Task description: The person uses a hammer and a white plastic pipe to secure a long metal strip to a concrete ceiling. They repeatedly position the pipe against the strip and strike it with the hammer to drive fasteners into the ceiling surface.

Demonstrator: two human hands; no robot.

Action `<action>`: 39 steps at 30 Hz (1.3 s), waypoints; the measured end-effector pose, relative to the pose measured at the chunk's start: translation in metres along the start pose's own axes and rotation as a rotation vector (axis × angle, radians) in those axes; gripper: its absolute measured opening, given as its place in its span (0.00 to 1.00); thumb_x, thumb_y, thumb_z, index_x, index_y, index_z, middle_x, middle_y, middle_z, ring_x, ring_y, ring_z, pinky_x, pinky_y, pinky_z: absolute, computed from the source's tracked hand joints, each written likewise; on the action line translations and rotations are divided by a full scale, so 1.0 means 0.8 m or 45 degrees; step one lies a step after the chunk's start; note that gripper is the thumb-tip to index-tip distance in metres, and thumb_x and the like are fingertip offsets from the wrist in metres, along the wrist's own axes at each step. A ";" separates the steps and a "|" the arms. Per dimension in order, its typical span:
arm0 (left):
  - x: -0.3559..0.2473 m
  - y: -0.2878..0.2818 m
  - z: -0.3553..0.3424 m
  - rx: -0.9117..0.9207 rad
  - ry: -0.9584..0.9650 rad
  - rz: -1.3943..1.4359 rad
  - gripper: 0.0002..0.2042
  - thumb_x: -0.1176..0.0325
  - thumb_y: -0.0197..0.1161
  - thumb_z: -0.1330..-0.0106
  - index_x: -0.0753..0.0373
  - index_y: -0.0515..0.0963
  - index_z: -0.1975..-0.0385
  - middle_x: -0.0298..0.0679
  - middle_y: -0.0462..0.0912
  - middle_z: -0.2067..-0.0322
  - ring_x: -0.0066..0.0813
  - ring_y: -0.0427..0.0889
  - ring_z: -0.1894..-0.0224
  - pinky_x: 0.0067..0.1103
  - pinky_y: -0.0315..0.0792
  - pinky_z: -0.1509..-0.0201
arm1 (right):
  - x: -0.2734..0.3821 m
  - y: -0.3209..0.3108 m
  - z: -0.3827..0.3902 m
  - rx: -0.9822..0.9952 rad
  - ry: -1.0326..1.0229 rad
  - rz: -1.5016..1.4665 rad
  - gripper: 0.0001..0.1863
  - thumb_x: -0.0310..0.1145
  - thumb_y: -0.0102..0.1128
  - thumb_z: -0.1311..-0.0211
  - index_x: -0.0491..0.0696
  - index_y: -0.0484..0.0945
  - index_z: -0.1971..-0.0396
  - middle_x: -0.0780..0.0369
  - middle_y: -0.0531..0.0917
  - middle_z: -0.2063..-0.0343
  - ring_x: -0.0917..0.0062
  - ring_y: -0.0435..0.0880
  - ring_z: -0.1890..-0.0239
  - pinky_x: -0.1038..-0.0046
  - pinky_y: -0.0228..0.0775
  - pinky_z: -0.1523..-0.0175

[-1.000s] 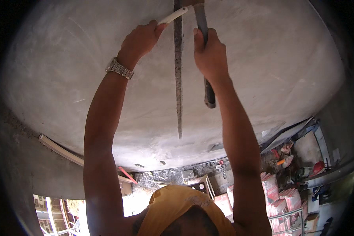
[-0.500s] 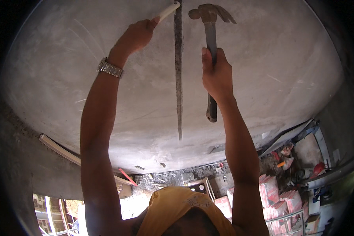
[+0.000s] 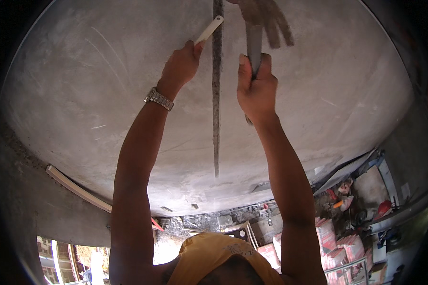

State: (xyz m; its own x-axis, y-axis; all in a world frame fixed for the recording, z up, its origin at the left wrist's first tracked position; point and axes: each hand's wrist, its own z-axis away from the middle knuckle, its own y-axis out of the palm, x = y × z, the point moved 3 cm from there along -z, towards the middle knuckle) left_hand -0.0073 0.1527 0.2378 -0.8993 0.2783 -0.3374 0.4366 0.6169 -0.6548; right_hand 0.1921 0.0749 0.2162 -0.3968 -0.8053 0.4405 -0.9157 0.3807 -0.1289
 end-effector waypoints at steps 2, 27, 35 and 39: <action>0.000 0.010 0.000 0.004 -0.008 0.030 0.26 0.44 0.38 0.23 0.63 0.73 0.59 0.56 0.82 0.73 0.59 0.84 0.65 0.48 0.77 0.64 | -0.019 0.015 -0.012 0.061 0.025 0.119 0.16 0.43 0.51 0.26 0.44 0.66 0.61 0.50 0.80 0.82 0.51 0.84 0.76 0.56 0.73 0.74; 0.155 0.122 0.222 0.383 0.520 0.052 0.19 0.62 0.44 0.25 0.65 0.69 0.42 0.49 0.77 0.60 0.43 0.78 0.62 0.37 0.74 0.58 | -0.179 -0.186 0.574 0.745 1.331 0.650 0.25 0.52 0.55 0.34 0.41 0.79 0.65 0.43 0.83 0.69 0.44 0.83 0.61 0.48 0.73 0.57; 0.282 0.279 0.757 1.534 -0.698 0.267 0.32 0.36 0.48 0.31 0.65 0.80 0.68 0.51 0.82 0.76 0.52 0.82 0.72 0.43 0.74 0.63 | -0.092 -0.273 0.959 1.465 1.482 0.816 0.20 0.46 0.62 0.40 0.41 0.80 0.62 0.51 0.85 0.71 0.53 0.85 0.67 0.53 0.76 0.65; 0.322 0.228 0.904 1.803 -0.752 -0.105 0.36 0.35 0.47 0.31 0.70 0.82 0.61 0.55 0.85 0.69 0.52 0.85 0.62 0.44 0.75 0.59 | -0.083 -0.273 0.987 1.495 1.564 0.788 0.21 0.47 0.61 0.39 0.43 0.80 0.61 0.52 0.85 0.69 0.55 0.85 0.65 0.55 0.77 0.64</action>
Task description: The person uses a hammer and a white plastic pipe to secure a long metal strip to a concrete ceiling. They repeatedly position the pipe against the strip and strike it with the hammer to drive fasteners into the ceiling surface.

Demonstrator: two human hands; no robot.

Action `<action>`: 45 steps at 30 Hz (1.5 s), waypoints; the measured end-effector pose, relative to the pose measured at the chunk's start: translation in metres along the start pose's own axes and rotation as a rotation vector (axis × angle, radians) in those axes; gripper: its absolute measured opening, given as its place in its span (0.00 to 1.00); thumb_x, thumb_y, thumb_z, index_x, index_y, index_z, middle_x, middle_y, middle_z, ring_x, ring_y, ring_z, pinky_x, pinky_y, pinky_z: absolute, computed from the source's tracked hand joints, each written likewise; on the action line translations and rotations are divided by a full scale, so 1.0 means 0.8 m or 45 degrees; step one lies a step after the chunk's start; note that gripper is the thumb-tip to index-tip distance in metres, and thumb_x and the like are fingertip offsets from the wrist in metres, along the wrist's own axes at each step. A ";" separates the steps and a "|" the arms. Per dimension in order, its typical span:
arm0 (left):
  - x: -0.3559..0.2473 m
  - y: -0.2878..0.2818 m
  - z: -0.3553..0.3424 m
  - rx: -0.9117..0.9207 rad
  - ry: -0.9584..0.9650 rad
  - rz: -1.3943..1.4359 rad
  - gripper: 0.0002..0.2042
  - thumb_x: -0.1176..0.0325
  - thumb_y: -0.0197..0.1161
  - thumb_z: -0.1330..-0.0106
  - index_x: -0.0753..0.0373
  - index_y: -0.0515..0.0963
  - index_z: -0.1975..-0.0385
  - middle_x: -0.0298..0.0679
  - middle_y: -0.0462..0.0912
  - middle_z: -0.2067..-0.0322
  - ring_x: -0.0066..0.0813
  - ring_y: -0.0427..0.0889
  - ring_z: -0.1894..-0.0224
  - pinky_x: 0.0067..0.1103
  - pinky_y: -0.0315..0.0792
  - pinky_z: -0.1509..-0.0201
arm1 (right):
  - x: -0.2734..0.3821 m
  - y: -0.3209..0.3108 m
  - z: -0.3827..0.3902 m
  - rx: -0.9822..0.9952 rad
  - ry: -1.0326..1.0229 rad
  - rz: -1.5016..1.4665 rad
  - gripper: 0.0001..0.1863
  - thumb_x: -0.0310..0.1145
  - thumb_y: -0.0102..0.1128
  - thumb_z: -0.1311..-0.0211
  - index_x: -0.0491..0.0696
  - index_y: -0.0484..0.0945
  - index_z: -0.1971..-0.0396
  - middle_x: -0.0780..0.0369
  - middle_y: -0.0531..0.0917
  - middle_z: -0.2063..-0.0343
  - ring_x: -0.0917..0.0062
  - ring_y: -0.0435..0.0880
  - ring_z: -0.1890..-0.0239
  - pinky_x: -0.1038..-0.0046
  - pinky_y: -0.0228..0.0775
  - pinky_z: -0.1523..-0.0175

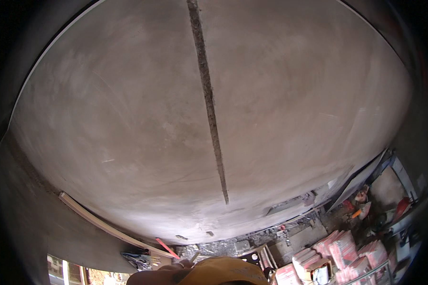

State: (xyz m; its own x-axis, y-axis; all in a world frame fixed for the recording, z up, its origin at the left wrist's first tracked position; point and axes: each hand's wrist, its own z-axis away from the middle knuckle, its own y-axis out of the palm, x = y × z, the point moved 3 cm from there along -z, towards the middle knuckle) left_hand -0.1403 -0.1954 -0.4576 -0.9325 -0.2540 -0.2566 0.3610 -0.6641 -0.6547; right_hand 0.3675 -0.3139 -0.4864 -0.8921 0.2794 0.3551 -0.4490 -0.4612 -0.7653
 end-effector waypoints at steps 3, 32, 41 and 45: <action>0.026 -0.014 0.008 0.042 -0.019 -0.042 0.36 0.36 0.46 0.31 0.70 0.82 0.62 0.56 0.85 0.68 0.53 0.85 0.62 0.46 0.75 0.58 | 0.003 0.015 -0.002 0.012 -0.012 -0.033 0.21 0.49 0.59 0.39 0.44 0.80 0.60 0.53 0.85 0.67 0.56 0.85 0.64 0.56 0.77 0.63; -0.472 -0.790 0.304 -1.811 1.094 -0.108 0.15 0.55 0.46 0.22 0.62 0.69 0.61 0.46 0.78 0.80 0.51 0.79 0.76 0.40 0.71 0.73 | -0.003 0.053 -0.018 0.046 0.128 -0.334 0.20 0.51 0.55 0.36 0.50 0.79 0.58 0.59 0.83 0.66 0.67 0.83 0.65 0.63 0.75 0.63; -0.481 -0.772 0.302 -1.866 0.858 0.045 0.18 0.53 0.42 0.22 0.62 0.68 0.63 0.49 0.79 0.80 0.57 0.81 0.74 0.46 0.72 0.73 | 0.003 0.015 -0.006 -0.017 0.187 -0.406 0.16 0.46 0.56 0.37 0.47 0.77 0.65 0.59 0.80 0.75 0.66 0.81 0.73 0.62 0.73 0.71; -0.490 -0.765 0.307 -1.915 0.876 0.138 0.17 0.54 0.45 0.22 0.63 0.68 0.65 0.48 0.77 0.84 0.55 0.79 0.80 0.42 0.69 0.79 | -0.013 0.020 0.000 -0.049 0.233 -0.493 0.15 0.43 0.57 0.38 0.45 0.76 0.69 0.58 0.79 0.78 0.65 0.81 0.77 0.62 0.72 0.75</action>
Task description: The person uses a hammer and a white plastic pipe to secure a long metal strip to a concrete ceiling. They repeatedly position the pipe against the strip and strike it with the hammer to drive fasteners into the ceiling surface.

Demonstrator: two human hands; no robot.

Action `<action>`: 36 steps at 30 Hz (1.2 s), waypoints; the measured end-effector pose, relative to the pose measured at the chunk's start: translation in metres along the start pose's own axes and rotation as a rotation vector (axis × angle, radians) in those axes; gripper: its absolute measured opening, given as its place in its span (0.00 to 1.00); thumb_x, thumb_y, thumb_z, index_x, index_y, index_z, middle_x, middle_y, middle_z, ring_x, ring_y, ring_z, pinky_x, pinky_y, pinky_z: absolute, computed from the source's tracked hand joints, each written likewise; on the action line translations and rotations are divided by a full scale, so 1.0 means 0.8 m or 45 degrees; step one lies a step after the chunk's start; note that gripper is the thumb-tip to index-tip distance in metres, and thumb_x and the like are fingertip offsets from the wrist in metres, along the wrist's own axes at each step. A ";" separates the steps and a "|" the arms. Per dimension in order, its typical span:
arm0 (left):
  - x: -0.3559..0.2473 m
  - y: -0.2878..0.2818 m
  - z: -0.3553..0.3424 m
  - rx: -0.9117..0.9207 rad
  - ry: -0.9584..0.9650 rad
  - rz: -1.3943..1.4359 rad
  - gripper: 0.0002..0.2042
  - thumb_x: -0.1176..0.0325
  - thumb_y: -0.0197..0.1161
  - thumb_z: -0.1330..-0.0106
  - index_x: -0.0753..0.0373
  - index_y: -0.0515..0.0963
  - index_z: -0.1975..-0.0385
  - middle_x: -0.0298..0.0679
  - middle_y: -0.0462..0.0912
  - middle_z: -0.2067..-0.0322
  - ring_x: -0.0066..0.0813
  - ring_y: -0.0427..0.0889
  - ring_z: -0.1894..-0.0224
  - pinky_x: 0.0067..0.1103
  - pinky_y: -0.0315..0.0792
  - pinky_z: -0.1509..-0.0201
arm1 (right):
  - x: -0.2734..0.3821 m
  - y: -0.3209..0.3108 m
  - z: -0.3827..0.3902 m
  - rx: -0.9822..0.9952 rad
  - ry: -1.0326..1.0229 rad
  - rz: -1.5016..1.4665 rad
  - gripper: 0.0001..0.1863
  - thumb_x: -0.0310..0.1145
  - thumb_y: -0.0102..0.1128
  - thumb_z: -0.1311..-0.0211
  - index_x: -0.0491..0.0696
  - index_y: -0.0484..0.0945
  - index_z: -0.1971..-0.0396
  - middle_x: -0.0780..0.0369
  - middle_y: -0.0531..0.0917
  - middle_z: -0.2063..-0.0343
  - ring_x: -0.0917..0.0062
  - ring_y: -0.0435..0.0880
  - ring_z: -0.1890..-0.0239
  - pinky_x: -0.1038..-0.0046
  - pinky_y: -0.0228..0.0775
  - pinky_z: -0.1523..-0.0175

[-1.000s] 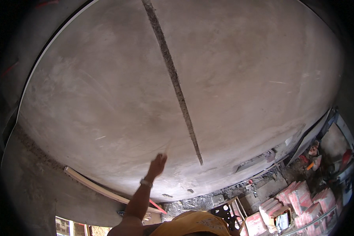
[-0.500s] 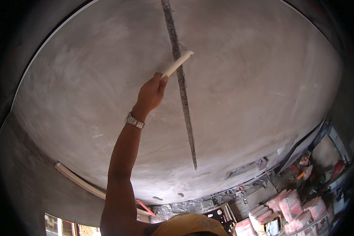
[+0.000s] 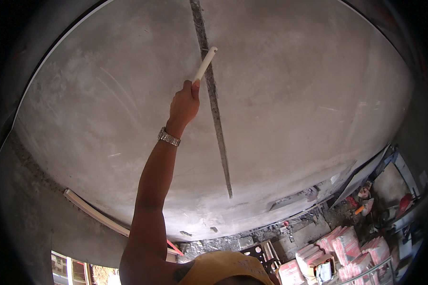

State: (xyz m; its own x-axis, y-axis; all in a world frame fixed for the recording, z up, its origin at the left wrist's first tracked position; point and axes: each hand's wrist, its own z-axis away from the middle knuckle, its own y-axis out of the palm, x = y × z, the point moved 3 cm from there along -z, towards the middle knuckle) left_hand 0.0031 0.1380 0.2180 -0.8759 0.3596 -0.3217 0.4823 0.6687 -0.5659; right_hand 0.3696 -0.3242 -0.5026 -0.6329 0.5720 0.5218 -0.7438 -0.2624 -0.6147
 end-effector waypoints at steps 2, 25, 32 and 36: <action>-0.004 -0.001 0.004 -0.041 0.005 -0.090 0.17 0.54 0.46 0.22 0.63 0.68 0.65 0.49 0.78 0.83 0.56 0.80 0.78 0.43 0.70 0.78 | -0.005 -0.006 0.003 -0.046 0.031 -0.077 0.14 0.42 0.57 0.38 0.44 0.75 0.70 0.58 0.78 0.80 0.65 0.80 0.79 0.61 0.71 0.77; -0.040 0.008 -0.004 -0.076 -0.084 -0.124 0.21 0.52 0.45 0.23 0.67 0.70 0.67 0.60 0.80 0.79 0.65 0.81 0.71 0.50 0.75 0.72 | 0.891 -0.466 0.112 -0.122 -1.653 -1.607 0.18 0.48 0.57 0.29 0.50 0.67 0.66 0.71 0.66 0.85 0.88 0.65 0.87 0.81 0.57 0.86; -0.033 0.001 -0.001 -0.092 -0.099 -0.122 0.21 0.53 0.45 0.23 0.68 0.71 0.67 0.61 0.79 0.79 0.66 0.81 0.71 0.50 0.74 0.72 | 0.911 -0.461 0.117 -0.054 -1.537 -1.623 0.21 0.51 0.54 0.28 0.47 0.66 0.70 0.70 0.67 0.89 0.86 0.65 0.91 0.79 0.57 0.89; -0.040 0.011 -0.004 -0.128 -0.045 -0.121 0.21 0.53 0.45 0.23 0.68 0.71 0.67 0.60 0.79 0.79 0.66 0.81 0.72 0.49 0.74 0.71 | 0.930 -0.449 0.103 -0.156 -1.623 -1.962 0.20 0.49 0.54 0.27 0.47 0.66 0.70 0.70 0.67 0.89 0.86 0.65 0.91 0.78 0.57 0.88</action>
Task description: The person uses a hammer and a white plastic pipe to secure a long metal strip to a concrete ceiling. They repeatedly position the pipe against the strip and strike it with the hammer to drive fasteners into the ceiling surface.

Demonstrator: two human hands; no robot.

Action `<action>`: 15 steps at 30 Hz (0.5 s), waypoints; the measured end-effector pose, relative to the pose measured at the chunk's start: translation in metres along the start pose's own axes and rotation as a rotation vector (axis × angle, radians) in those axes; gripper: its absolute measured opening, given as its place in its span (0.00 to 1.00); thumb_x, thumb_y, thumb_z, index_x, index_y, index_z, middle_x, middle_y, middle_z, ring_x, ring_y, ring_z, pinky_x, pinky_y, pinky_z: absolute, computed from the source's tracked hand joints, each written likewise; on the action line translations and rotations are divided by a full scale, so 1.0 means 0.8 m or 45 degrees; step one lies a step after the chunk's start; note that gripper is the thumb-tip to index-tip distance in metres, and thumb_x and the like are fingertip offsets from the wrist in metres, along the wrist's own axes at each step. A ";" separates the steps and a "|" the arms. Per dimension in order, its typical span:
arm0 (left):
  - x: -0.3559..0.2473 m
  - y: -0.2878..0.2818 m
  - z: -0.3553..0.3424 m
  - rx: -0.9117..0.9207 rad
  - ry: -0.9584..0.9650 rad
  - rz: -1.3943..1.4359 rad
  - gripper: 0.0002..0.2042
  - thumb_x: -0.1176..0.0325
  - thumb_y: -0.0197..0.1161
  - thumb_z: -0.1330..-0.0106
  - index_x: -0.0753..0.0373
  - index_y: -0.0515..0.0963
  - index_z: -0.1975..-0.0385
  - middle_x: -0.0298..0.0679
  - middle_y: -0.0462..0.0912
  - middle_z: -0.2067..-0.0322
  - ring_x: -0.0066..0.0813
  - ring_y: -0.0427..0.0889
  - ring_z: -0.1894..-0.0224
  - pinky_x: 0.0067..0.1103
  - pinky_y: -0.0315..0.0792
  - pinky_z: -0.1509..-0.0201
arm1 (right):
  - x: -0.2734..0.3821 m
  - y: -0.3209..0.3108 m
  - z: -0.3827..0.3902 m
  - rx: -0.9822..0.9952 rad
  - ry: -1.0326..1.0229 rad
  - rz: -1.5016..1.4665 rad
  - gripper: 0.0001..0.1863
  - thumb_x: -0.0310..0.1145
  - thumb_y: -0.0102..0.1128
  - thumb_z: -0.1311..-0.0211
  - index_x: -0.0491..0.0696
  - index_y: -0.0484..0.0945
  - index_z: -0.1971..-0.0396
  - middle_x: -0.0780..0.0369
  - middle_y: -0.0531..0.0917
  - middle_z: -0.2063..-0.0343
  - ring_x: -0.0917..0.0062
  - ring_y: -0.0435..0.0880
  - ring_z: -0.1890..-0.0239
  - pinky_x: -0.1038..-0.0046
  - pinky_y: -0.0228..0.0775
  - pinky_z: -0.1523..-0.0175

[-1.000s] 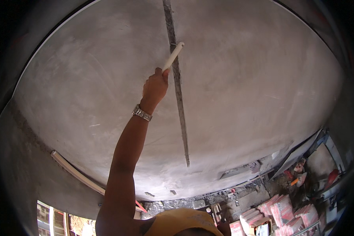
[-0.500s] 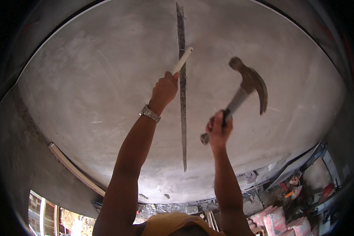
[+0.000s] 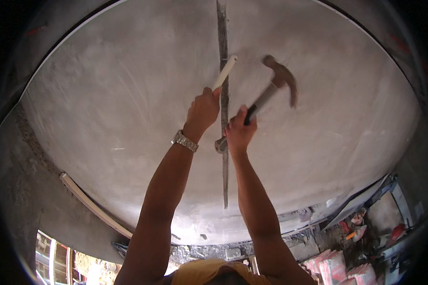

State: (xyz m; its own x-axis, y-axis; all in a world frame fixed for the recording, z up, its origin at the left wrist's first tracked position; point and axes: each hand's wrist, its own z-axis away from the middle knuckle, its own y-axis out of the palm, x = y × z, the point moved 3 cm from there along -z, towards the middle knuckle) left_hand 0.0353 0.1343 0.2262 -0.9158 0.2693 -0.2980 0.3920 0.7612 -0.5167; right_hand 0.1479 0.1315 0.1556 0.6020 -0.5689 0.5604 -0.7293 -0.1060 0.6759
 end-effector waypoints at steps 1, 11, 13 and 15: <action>0.006 0.000 0.002 0.015 -0.022 0.011 0.21 0.53 0.45 0.23 0.68 0.71 0.67 0.60 0.79 0.79 0.66 0.81 0.72 0.49 0.74 0.71 | -0.006 0.001 -0.002 0.071 0.097 0.151 0.20 0.48 0.53 0.27 0.47 0.66 0.71 0.70 0.67 0.88 0.86 0.65 0.91 0.78 0.57 0.88; 0.009 0.000 -0.007 0.080 -0.065 0.139 0.22 0.52 0.45 0.23 0.68 0.71 0.66 0.59 0.79 0.79 0.65 0.80 0.72 0.48 0.73 0.71 | -0.014 -0.015 -0.032 0.229 -0.042 0.726 0.21 0.48 0.56 0.29 0.49 0.65 0.74 0.70 0.66 0.89 0.86 0.63 0.91 0.77 0.57 0.88; 0.016 0.001 0.001 0.131 -0.108 0.143 0.22 0.51 0.45 0.23 0.68 0.71 0.66 0.59 0.80 0.78 0.65 0.81 0.70 0.48 0.73 0.70 | 0.000 -0.025 -0.033 0.219 -0.019 0.772 0.20 0.48 0.56 0.29 0.48 0.67 0.73 0.70 0.66 0.89 0.87 0.64 0.91 0.78 0.57 0.88; 0.021 -0.006 -0.003 0.132 -0.157 0.150 0.22 0.51 0.45 0.23 0.67 0.72 0.66 0.59 0.80 0.77 0.64 0.81 0.69 0.48 0.73 0.69 | 0.028 -0.012 -0.027 0.230 0.010 0.683 0.19 0.48 0.56 0.29 0.48 0.68 0.73 0.70 0.67 0.88 0.87 0.64 0.91 0.78 0.57 0.88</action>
State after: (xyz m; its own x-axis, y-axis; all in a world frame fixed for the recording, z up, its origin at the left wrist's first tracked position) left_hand 0.0175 0.1365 0.2258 -0.8478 0.2740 -0.4540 0.5086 0.6623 -0.5501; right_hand 0.1759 0.1375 0.1720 0.1338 -0.5754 0.8068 -0.9774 0.0579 0.2034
